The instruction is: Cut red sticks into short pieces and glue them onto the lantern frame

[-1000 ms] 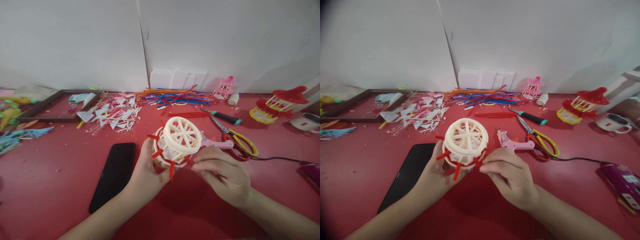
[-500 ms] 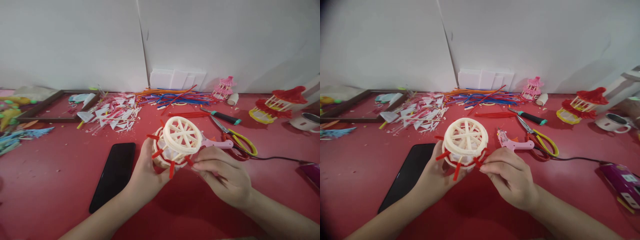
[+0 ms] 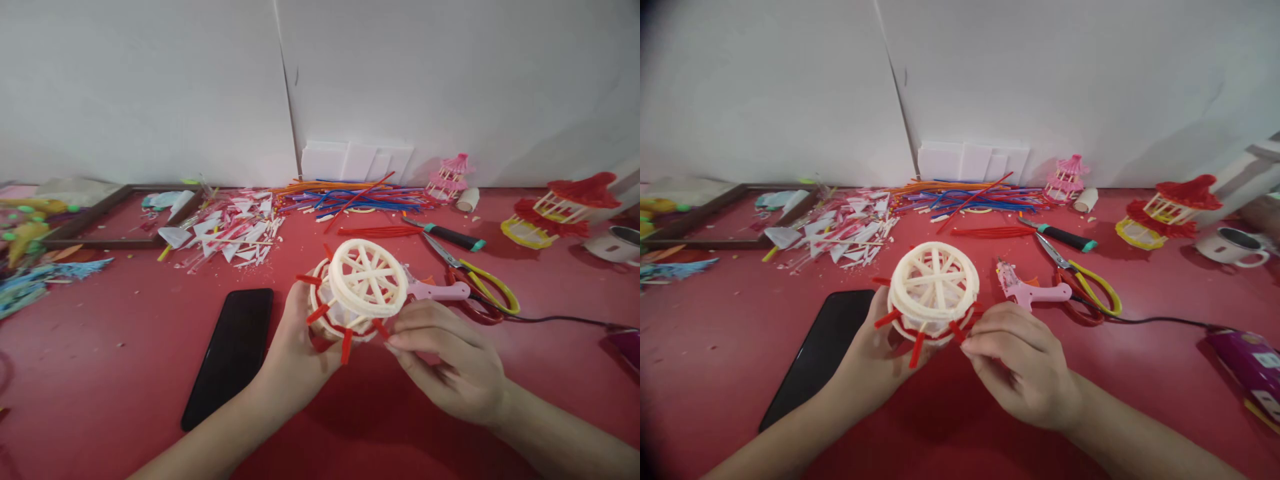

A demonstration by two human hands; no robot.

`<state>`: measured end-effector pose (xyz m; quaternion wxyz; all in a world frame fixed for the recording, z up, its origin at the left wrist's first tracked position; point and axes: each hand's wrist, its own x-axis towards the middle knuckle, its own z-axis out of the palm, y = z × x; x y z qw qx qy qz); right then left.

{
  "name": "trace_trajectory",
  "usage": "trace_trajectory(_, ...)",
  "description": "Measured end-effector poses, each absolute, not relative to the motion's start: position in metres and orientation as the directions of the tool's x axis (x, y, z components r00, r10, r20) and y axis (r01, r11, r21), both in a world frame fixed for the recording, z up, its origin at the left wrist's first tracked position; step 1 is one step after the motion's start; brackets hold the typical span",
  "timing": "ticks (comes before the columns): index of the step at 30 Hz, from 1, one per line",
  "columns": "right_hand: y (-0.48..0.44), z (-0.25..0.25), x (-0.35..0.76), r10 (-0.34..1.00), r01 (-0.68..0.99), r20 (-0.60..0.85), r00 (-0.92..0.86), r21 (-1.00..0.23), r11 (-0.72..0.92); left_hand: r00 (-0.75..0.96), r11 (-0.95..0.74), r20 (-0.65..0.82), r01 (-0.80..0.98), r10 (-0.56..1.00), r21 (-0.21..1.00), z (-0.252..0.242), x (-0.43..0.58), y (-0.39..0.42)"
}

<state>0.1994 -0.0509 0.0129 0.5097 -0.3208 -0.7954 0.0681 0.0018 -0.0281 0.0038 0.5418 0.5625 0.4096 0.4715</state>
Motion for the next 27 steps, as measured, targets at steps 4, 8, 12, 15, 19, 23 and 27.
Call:
trace_trajectory(4,-0.055,0.014,0.201,0.621,0.415,0.735,-0.272,-0.492,0.765,0.235,-0.106,0.113,-0.042,0.966,0.993,0.001,0.001,-0.029)
trace_trajectory(8,-0.057,0.011,0.202,0.684,0.474,0.696,-0.221,-0.536,0.698,0.201,-0.266,0.242,0.104,0.949,0.958,-0.002,-0.001,-0.029)
trace_trajectory(12,-0.056,0.009,0.200,0.711,0.496,0.677,-0.190,-0.559,0.665,0.198,-0.392,0.348,0.267,0.916,0.880,-0.004,-0.004,-0.028)
trace_trajectory(15,-0.055,0.009,0.200,0.731,0.494,0.656,-0.188,-0.580,0.648,0.228,-0.394,0.341,0.260,0.912,0.881,-0.005,-0.006,-0.028)
trace_trajectory(19,-0.055,0.008,0.200,0.753,0.491,0.624,-0.210,-0.598,0.633,0.244,-0.372,0.321,0.210,0.915,0.904,-0.007,-0.005,-0.029)
trace_trajectory(23,-0.055,0.007,0.201,0.759,0.481,0.618,-0.205,-0.611,0.628,0.249,-0.388,0.333,0.217,0.909,0.896,-0.008,-0.005,-0.030)
trace_trajectory(27,-0.054,0.008,0.202,0.794,0.462,0.570,-0.210,-0.658,0.595,0.257,-0.428,0.365,0.256,0.895,0.867,-0.007,-0.006,-0.029)
